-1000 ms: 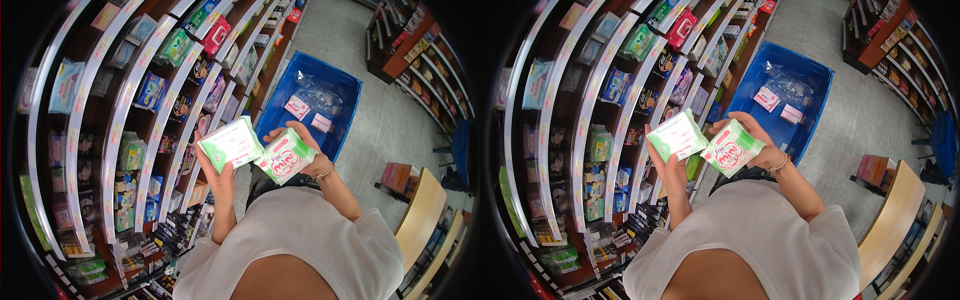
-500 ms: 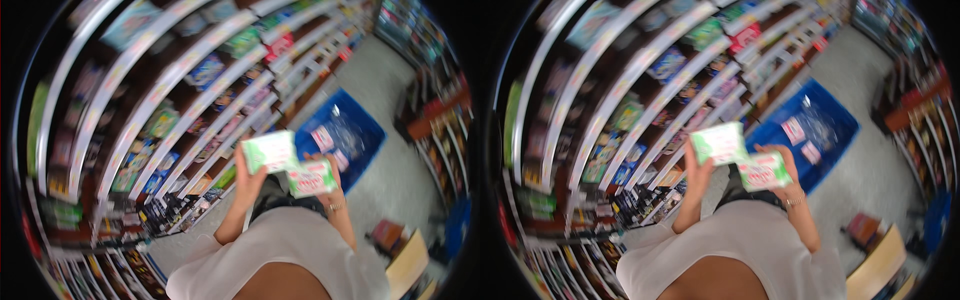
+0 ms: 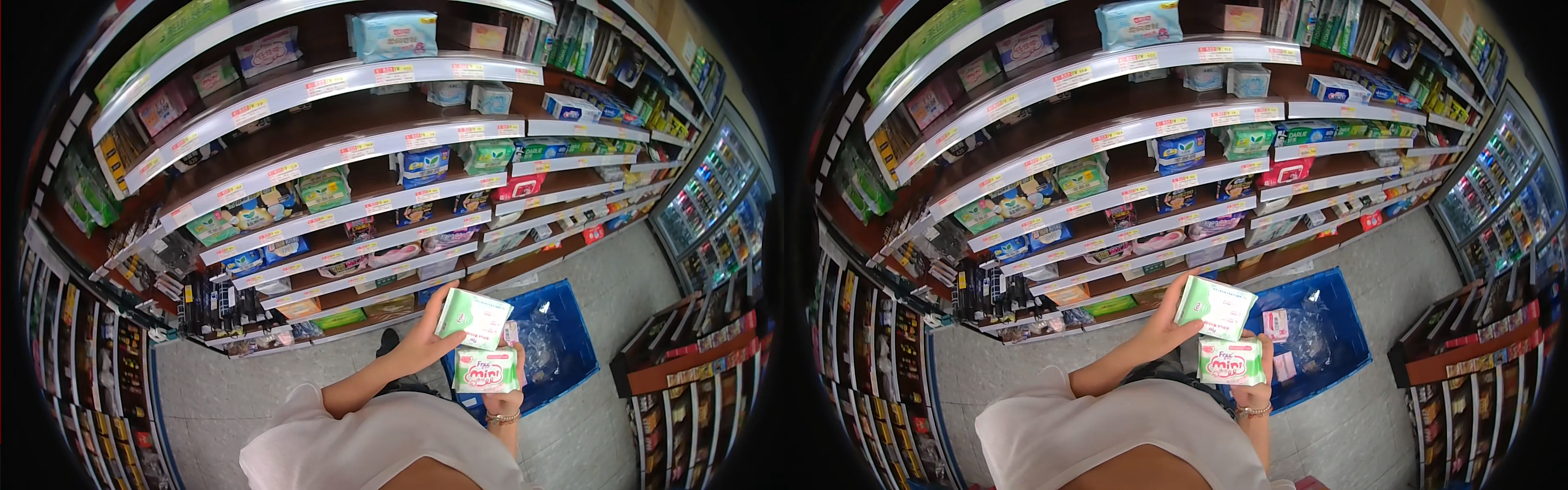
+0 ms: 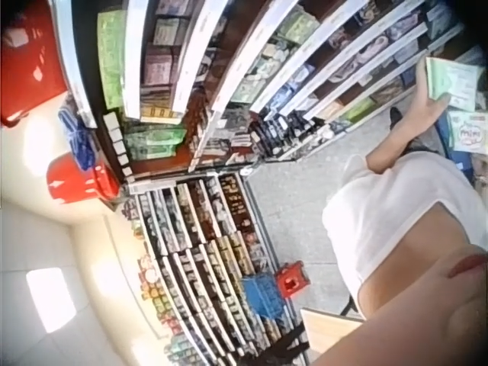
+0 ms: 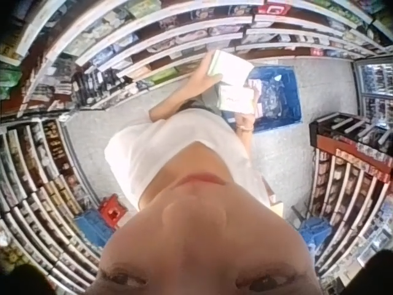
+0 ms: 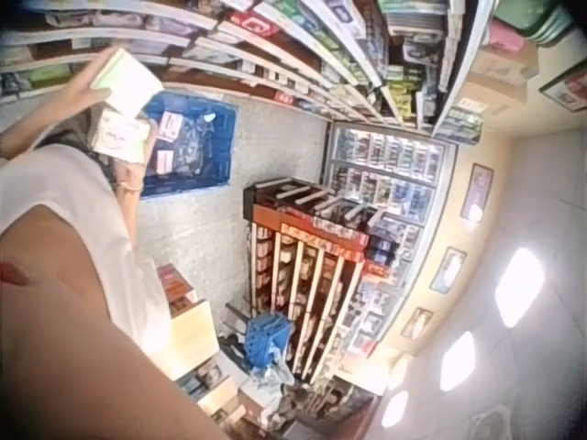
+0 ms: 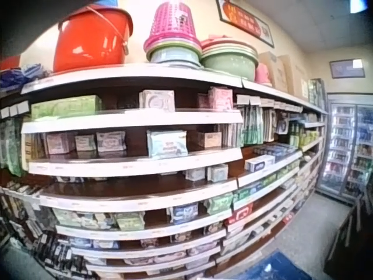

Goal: The person is stocking shelves with feminine hygiene products and wet wipes in a supermarket.

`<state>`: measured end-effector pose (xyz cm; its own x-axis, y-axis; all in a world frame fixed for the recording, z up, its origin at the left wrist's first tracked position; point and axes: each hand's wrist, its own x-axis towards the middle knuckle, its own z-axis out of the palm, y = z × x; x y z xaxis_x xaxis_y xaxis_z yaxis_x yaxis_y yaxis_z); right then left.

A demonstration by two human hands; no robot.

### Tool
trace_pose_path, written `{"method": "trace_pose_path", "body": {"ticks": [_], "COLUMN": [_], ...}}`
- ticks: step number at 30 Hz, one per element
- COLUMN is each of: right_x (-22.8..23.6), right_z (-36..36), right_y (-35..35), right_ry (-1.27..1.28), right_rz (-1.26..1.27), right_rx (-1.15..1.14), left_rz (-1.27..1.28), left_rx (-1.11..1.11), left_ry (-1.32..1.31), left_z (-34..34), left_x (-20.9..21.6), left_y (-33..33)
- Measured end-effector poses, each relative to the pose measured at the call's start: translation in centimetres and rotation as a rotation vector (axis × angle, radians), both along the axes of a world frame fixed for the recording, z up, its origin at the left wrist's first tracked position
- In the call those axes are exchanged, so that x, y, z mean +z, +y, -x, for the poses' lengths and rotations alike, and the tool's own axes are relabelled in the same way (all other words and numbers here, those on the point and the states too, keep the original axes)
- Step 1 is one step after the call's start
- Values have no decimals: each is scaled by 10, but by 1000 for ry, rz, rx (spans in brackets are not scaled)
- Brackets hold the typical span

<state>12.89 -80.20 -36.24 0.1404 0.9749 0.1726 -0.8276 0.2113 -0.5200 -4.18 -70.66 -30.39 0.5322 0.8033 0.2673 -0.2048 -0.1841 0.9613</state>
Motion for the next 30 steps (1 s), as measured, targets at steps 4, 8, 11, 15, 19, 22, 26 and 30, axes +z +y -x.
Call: {"method": "trace_pose_path", "body": {"ticks": [4, 8, 11, 15, 19, 22, 26, 30], "right_x": [2, 0, 6, 5, 0, 1, 4, 2], "right_z": [-2, -6, -5, -3, 1, 4, 0, 0], "right_y": [-3, -5, -4, -7, -10, -10, -5, -2], "right_ry": [-19, -67, -75, -113, -112, -152, -203, -185], "right_rz": [37, 14, 48, 84, 95, 99, 111, 94], "right_rx": [-15, 25, 74, 53, 89, 131, 195, 186], "left_rz": [84, 35, 142, 99, 90, 105, 61, 66], "left_rx": [-25, -3, -70, -51, -24, -16, -4, 9], "left_ry": [-13, -18, -80, -55, -50, -41, -29, 4], "left_z": [0, -3, -2, -2, 2, 7, 12, 15], "left_x": [2, 6, 11, 9, 7, 9, 8, 8], "left_y": [-4, -8, -10, -11, -14, -18, -19, -23]}}
